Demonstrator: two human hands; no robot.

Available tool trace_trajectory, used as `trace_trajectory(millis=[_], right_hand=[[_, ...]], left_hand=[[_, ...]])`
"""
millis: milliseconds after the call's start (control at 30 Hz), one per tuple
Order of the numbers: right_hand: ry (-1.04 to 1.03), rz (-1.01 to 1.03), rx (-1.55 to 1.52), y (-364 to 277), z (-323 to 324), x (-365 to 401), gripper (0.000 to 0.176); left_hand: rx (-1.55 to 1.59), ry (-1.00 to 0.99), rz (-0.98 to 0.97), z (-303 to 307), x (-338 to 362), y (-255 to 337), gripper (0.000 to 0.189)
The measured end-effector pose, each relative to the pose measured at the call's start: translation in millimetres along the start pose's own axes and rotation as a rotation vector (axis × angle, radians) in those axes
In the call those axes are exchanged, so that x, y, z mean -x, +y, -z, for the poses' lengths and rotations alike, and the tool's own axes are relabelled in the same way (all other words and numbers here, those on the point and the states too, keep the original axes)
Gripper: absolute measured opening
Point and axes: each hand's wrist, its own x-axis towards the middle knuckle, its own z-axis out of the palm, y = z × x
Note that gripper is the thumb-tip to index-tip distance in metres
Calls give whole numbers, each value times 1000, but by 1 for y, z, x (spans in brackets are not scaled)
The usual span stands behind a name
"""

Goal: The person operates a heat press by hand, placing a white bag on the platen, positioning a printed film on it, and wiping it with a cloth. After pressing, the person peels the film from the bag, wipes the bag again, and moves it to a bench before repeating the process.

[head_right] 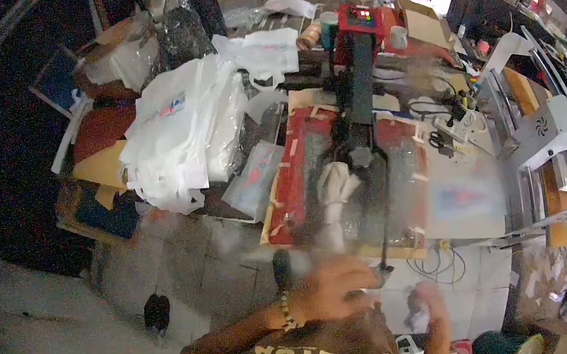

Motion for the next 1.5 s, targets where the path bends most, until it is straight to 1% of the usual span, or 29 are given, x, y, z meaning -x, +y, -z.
trace_trajectory(millis=[33,67,100,167,233,267,300,367,433,467,500,567,600,633,667,733,767,833,933,967,1000,1100,1167,1200,1267,1333,1400,1433,1500], right_hand=[[-117,11,-282,-81,-24,9,33],[-100,167,-432,-123,-55,4,36],[-80,326,-579,-155,-88,-1,40],[-24,352,-862,-209,-165,-21,39],[390,479,-102,-198,-221,-49,41],[289,432,-169,-209,-258,-58,41],[187,382,-240,-224,-293,-65,42],[-295,48,-712,-256,-338,-70,56],[-381,-5,-725,-241,-371,-87,73],[-239,-317,-248,-205,-362,-111,89],[-411,100,-115,-211,-368,-103,83],[-255,409,523,-253,-388,-101,67],[-240,412,516,-257,-388,-103,67],[-100,542,669,-262,-380,-106,55],[47,665,823,-266,-370,-108,43],[238,605,767,-275,-352,-97,27],[351,477,708,-277,-345,-90,16],[401,397,914,-265,-316,-76,12],[471,182,937,-220,-298,-60,23],[506,79,905,-214,-298,-59,29],[539,113,894,-214,-300,-63,33],[540,302,893,-201,-292,-63,35],[620,446,967,-191,-285,-59,35],[662,503,999,-185,-282,-58,37],[710,425,966,-198,-292,-56,39],[781,331,918,-204,-300,-60,40],[706,273,830,-205,-297,-61,35],[640,211,755,-207,-295,-61,29],[599,163,718,-213,-297,-63,27]], left_hand=[[48,-13,-144,7,-1,2,30],[66,-9,-141,19,-3,7,30],[179,-70,-151,30,-6,14,38],[327,-135,-152,48,-6,17,47],[285,-63,-111,61,-9,10,54],[461,80,-21,54,-5,-8,50],[266,145,0,68,3,-29,46],[44,190,-14,126,12,-73,37],[334,195,302,168,28,-99,32],[409,187,402,180,41,-125,31],[469,174,512,189,53,-147,30],[523,141,622,198,79,-201,30],[243,140,657,198,93,-237,36],[-39,140,675,201,95,-256,43],[-39,126,661,207,88,-259,43],[-504,-64,831,218,75,-259,55],[-505,-73,823,225,60,-258,55],[-551,-223,927,234,18,-262,70],[-513,-28,523,220,-39,-349,70],[-587,67,515,217,-69,-365,67],[-664,163,507,217,-97,-380,65],[-832,88,573,223,-140,-437,58],[-956,30,688,215,-155,-467,31],[-958,30,693,214,-159,-473,31],[-706,-15,775,219,-165,-461,22],[-604,390,357,213,-140,-411,12],[-390,346,336,226,-104,-315,8],[-307,333,323,225,-69,-293,7],[-91,125,348,229,21,-273,12]])
